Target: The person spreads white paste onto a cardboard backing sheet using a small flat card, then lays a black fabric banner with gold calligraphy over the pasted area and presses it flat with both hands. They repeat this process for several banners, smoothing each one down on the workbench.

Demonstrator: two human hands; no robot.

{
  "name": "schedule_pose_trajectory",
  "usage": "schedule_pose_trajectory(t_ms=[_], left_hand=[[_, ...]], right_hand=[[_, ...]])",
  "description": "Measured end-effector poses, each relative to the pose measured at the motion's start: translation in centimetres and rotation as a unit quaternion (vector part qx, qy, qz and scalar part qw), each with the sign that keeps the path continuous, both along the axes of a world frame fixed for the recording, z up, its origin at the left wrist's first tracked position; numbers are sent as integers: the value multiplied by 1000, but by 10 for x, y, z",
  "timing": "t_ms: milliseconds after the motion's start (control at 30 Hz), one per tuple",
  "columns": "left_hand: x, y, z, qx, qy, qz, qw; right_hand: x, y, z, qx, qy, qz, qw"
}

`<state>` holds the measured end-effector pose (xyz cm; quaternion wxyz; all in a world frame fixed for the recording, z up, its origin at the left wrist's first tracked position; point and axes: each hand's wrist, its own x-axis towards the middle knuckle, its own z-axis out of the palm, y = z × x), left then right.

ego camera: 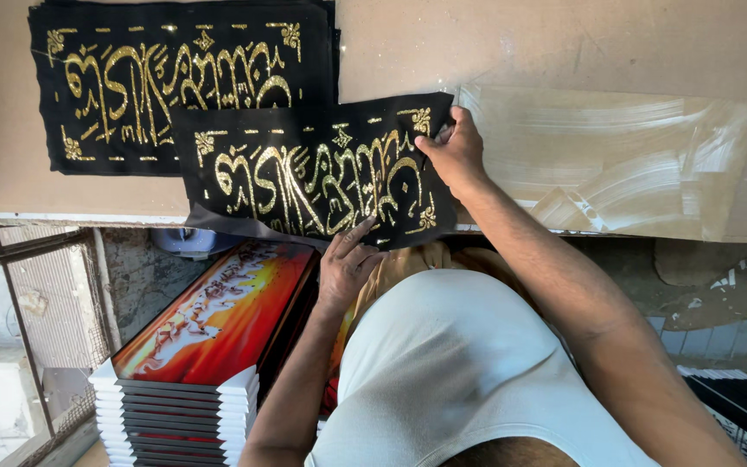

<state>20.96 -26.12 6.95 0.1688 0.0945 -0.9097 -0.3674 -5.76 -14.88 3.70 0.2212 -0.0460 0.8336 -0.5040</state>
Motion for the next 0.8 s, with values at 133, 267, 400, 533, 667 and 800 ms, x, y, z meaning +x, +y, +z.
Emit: schedule_pose_trajectory(t_ms=[133, 267, 400, 533, 667, 800], left_hand=[[-11, -7, 7, 34, -97, -2, 995], [-46, -33, 37, -107, 15, 48, 993], [-97, -34, 88, -156, 24, -68, 985], [-147, 11, 122, -160, -75, -258, 950], [-166, 98, 125, -96, -38, -296, 950], [-179, 178, 107, -48, -8, -287, 957]], right_hand=[[9, 27, 35, -102, -27, 113, 988], [23, 66, 99, -115, 225, 273, 928], [35, 117, 143, -108, 163, 373, 907], [37, 187, 167, -64, 192, 321, 925], [35, 262, 180, -70, 247, 220, 941], [22, 338, 190, -72, 340, 202, 915]])
